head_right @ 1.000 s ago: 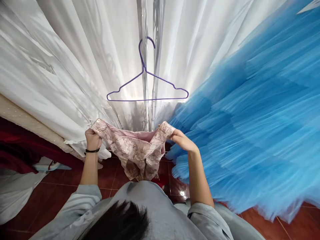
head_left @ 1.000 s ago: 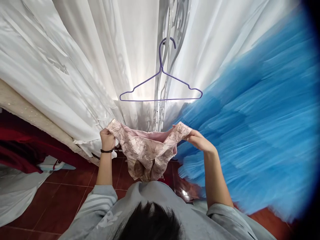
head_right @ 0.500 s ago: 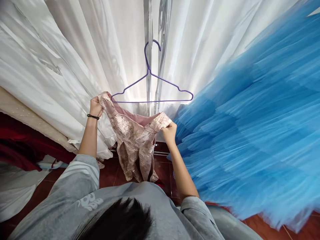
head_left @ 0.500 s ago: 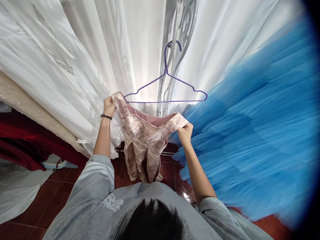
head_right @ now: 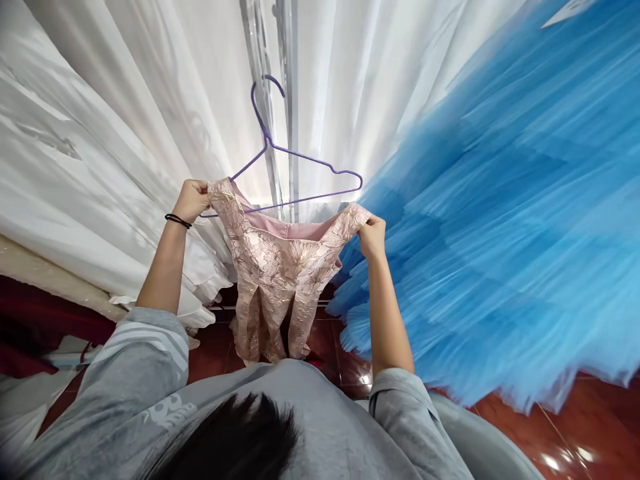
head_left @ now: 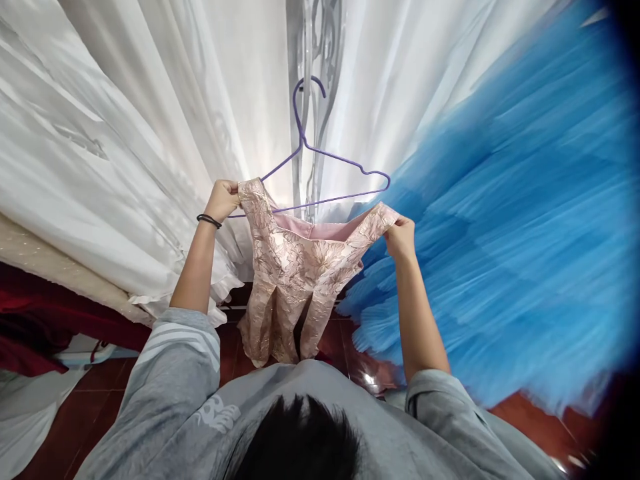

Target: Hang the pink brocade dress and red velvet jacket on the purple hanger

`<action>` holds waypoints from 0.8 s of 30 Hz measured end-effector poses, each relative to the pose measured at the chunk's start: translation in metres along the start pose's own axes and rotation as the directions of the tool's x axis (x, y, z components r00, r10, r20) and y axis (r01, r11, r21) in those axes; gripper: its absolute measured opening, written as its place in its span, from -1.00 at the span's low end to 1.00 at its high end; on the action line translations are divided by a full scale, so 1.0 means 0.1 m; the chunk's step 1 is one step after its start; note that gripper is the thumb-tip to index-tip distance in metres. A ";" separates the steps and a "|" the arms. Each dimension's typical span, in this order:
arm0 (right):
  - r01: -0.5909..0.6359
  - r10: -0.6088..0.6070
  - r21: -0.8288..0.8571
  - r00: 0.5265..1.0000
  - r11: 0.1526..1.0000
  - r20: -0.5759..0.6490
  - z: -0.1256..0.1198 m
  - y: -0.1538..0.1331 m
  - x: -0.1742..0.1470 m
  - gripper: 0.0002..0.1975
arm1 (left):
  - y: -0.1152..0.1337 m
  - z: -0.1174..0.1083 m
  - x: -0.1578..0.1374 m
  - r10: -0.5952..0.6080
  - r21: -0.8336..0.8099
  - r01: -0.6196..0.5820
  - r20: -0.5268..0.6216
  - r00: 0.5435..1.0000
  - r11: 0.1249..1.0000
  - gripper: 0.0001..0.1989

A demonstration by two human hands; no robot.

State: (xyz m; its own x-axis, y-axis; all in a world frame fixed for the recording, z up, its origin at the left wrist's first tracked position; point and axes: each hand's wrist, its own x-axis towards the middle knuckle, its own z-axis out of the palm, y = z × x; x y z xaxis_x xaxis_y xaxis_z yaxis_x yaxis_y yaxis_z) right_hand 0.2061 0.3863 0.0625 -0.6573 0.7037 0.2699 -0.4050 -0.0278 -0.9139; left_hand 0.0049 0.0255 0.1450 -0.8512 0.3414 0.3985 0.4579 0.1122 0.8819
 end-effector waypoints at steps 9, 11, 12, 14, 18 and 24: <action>0.161 -0.153 -0.037 0.975 0.986 0.160 -0.14 -0.36 0.59 -0.69 | -0.04 0.02 0.03 0.084 -0.011 -0.084 -0.031 0.996 0.996 -0.78; 0.207 -0.187 -0.080 0.960 0.975 0.209 -0.15 -0.44 0.66 -0.66 | -0.08 0.01 0.03 0.085 -0.055 -0.088 -0.044 0.995 0.995 -0.81; 0.229 -0.201 -0.100 0.952 0.968 0.232 -0.15 -0.48 0.69 -0.65 | -0.11 0.00 0.03 0.084 -0.070 -0.087 -0.050 0.995 0.994 -0.81; 0.266 -0.216 -0.142 0.932 0.954 0.292 -0.11 -0.54 0.76 -0.65 | -0.14 -0.01 0.03 0.076 -0.085 -0.081 -0.059 0.995 0.993 -0.81; 0.321 -0.208 -0.231 0.890 0.919 0.406 0.09 -0.64 0.89 -0.63 | -0.13 -0.07 0.01 0.076 -0.069 -0.080 -0.064 0.995 0.994 -0.79; 0.386 -0.142 -0.395 0.841 0.834 0.521 0.52 -0.66 0.97 -0.74 | -0.08 -0.12 -0.03 0.112 -0.033 -0.113 -0.049 0.993 0.993 -0.73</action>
State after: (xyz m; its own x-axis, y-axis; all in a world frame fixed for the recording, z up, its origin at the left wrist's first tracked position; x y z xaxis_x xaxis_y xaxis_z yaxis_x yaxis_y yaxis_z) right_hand 0.1366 0.4194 0.1649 -0.8268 0.2260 0.5151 -0.3398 0.5290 -0.7776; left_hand 0.0004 0.0125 0.1397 -0.8063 0.3057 0.5063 0.5426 0.0415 0.8390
